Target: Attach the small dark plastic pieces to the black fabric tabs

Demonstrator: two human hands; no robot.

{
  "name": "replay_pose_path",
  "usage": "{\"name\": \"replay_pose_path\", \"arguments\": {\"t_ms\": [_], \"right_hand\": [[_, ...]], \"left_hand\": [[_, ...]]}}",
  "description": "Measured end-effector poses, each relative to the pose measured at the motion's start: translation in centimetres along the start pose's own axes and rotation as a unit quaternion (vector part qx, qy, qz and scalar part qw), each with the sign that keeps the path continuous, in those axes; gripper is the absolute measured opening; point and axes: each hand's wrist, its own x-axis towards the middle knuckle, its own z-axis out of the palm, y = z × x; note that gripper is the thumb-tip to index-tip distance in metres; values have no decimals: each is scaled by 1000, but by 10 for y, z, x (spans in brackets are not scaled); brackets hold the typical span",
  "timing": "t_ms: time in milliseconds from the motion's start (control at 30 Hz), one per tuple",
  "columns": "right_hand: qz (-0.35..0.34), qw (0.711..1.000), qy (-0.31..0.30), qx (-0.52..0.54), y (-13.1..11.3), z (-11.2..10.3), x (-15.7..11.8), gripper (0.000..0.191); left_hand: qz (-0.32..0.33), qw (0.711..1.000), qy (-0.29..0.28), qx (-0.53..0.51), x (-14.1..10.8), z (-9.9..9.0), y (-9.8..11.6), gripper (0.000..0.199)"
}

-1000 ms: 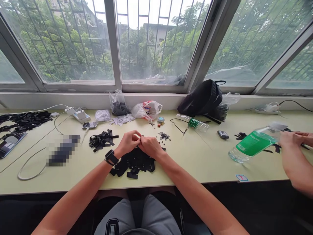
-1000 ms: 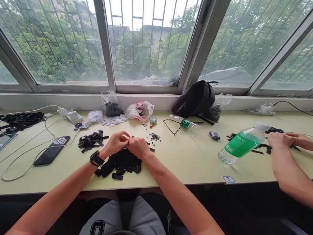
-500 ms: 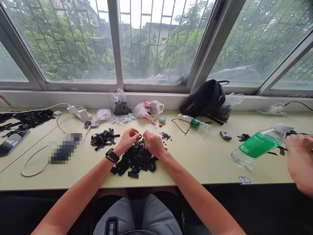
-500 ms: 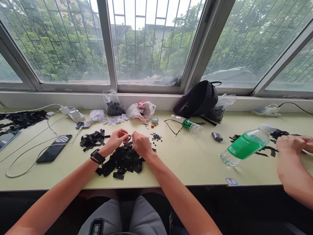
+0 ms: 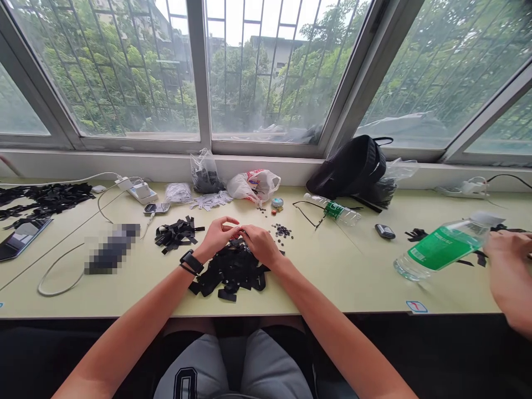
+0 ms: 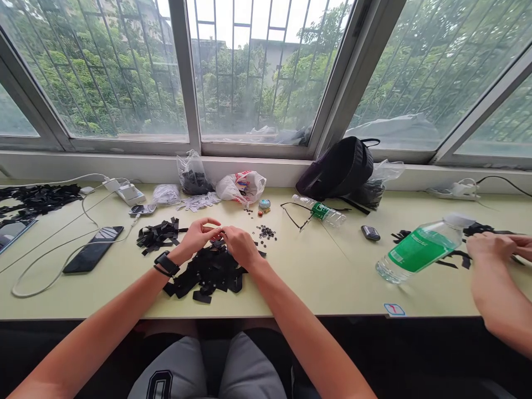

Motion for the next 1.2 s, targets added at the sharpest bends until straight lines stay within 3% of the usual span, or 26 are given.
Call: {"name": "replay_pose_path", "arguments": {"t_ms": [100, 167, 200, 300, 367, 433, 633, 800, 967, 1067, 1200], "right_hand": [[11, 1000, 8, 19, 5, -2, 1, 25], [25, 999, 17, 21, 15, -7, 2, 24], [36, 999, 17, 11, 22, -12, 2, 23], [109, 993, -1, -54, 50, -30, -1, 21], [188, 977, -16, -102, 68, -43, -5, 21], [251, 959, -26, -132, 82, -53, -10, 21], [318, 931, -42, -172, 87, -63, -19, 22], [331, 930, 32, -159, 77, -61, -12, 29], [137, 984, 76, 86, 50, -40, 0, 32], [69, 967, 44, 242, 29, -23, 3, 35], [67, 919, 0, 388, 12, -10, 2, 33]], "left_hand": [[16, 997, -14, 69, 0, -9, 7, 34], [42, 982, 16, 184, 0, -25, 14, 23], [58, 959, 51, 273, -1, -36, 19, 20], [71, 850, 201, 483, -3, -72, 28, 26], [74, 801, 230, 547, -4, -90, 30, 28], [85, 778, 231, 577, -4, -94, 29, 27], [177, 820, 139, 527, -1, -60, 19, 17], [239, 862, 58, 443, -4, -41, 19, 14], [244, 908, 3, 340, -9, -25, 19, 25], [220, 937, -31, 268, -10, -14, 18, 36], [169, 967, -119, 146, -10, -5, 16, 44]]}}
